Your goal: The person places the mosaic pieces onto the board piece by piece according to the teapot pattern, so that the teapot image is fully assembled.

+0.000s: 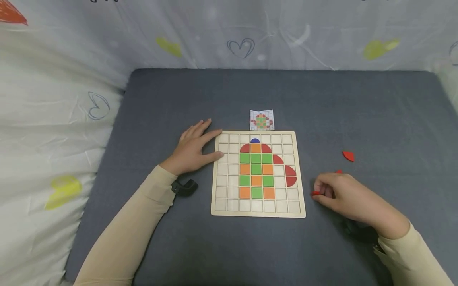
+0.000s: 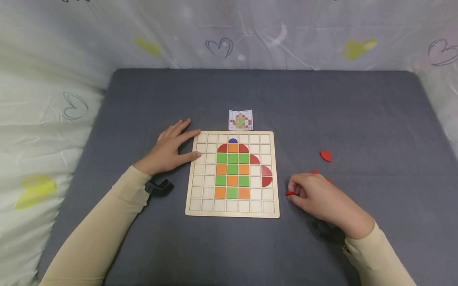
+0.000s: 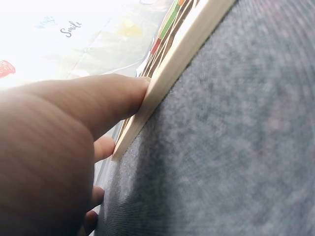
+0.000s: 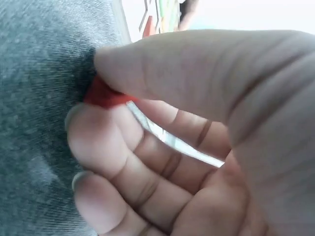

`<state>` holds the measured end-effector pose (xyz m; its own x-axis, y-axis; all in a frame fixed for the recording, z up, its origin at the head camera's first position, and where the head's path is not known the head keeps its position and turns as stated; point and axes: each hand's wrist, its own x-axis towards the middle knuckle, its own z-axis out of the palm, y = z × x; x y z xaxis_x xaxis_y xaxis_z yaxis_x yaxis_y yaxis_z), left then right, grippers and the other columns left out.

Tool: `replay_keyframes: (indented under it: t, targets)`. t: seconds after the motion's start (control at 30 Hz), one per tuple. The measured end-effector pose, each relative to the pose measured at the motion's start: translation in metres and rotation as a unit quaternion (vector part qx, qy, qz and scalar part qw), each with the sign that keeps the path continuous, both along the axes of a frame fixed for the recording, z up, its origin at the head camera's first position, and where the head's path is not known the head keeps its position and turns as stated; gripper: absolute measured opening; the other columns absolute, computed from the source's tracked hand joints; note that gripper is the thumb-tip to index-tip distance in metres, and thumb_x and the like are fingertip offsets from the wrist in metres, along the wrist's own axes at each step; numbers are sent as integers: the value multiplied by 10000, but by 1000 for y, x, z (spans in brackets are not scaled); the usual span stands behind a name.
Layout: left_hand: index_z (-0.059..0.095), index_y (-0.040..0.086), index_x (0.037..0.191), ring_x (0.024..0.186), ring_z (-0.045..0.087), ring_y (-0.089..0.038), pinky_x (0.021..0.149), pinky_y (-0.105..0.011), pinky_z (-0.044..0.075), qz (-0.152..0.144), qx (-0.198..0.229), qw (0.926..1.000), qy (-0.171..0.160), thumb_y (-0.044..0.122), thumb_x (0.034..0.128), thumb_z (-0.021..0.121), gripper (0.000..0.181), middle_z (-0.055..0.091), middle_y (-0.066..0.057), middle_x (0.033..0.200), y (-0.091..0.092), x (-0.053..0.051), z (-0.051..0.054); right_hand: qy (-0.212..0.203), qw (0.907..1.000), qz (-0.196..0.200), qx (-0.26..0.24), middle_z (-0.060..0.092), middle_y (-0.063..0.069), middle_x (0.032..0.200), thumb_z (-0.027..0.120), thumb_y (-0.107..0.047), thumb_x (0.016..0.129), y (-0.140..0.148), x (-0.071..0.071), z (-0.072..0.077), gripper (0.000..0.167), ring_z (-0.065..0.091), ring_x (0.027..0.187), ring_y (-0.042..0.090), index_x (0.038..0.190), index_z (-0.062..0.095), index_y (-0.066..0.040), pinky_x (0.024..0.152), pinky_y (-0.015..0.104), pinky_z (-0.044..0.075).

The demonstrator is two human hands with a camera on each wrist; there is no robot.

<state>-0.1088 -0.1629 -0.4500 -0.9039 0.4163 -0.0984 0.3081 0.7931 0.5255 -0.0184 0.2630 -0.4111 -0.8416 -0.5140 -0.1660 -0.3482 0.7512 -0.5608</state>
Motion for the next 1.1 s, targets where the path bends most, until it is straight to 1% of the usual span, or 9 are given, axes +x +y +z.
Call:
replay_keyframes:
  t: [0.13, 0.2, 0.33, 0.47, 0.57, 0.77, 0.93, 1.0, 1.1]
  targets:
    - [436, 243, 1629, 1635, 45, -328, 1279, -624, 23, -4, 5, 10000, -31, 520, 984, 695, 749, 134, -102, 1765, 0, 0, 1, -112, 9998, 128, -74, 589, -195, 696, 866, -132, 884, -5, -3, 3, 186, 530, 618, -35, 877, 708, -229, 574, 228, 480]
    - [437, 241, 1628, 1635, 47, -329, 1278, -624, 26, 6, -5, 10000, -18, 519, 984, 694, 747, 137, -105, 1764, 0, 0, 1, -35, 9996, 259, -117, 612, -203, 729, 860, -128, 890, -9, -4, 6, 146, 535, 634, -44, 920, 749, -218, 585, 222, 489]
    - [437, 237, 1629, 1635, 50, -332, 1278, -625, 30, 18, -41, 10000, 1, 518, 982, 696, 752, 139, -111, 1763, 0, 0, 0, 599, 9960, 568, -348, 607, -220, 821, 872, -84, 862, -21, -4, 10, 175, 506, 679, -54, 956, 810, -217, 595, 182, 472]
    - [428, 233, 1633, 1635, 51, -336, 1280, -623, 28, 10, -80, 10000, -3, 520, 982, 695, 760, 135, -113, 1764, -1, 0, -1, 1295, 9868, 832, -510, 560, -177, 890, 864, -49, 857, -38, -1, 11, 214, 475, 725, -41, 1029, 830, -172, 599, 144, 445]
    - [414, 235, 1640, 1635, 46, -337, 1278, -629, 29, -6, -87, 10000, -3, 524, 987, 688, 765, 127, -111, 1766, -1, 0, -1, 1484, 9828, 1002, -443, 570, -136, 911, 845, -34, 871, -50, 1, 10, 235, 490, 742, -24, 1084, 817, -131, 610, 150, 464]
    - [412, 247, 1641, 1636, 39, -329, 1278, -627, 30, -28, -82, 10000, -14, 535, 990, 682, 761, 122, -99, 1768, 1, -1, 1, 1455, 9822, 1110, -427, 717, -102, 958, 844, 16, 836, -61, 4, 2, 239, 615, 814, 6, 1007, 808, -147, 705, 231, 570]
    - [416, 241, 1639, 1635, 43, -333, 1279, -623, 30, -28, -88, 10000, 2, 534, 988, 684, 762, 126, -103, 1767, 1, -2, 1, 1698, 9785, 1140, -257, 671, -121, 866, 839, 9, 816, -65, 8, -3, 222, 544, 707, -15, 895, 760, -183, 624, 207, 518]
    - [417, 246, 1638, 1636, 42, -330, 1280, -621, 31, -19, -87, 10000, -6, 535, 987, 684, 761, 125, -99, 1767, 0, -1, 0, 1920, 9741, 1169, -243, 630, -125, 831, 856, 12, 790, -67, 9, -5, 233, 508, 666, -14, 858, 749, -183, 584, 195, 487]
    - [415, 251, 1639, 1636, 40, -327, 1279, -623, 30, -4, -72, 10000, -22, 535, 987, 685, 760, 123, -97, 1767, 0, 0, 0, 2388, 9610, 1387, -147, 565, -96, 777, 893, -1, 755, -69, 11, -6, 219, 464, 608, 17, 852, 769, -154, 538, 206, 462]
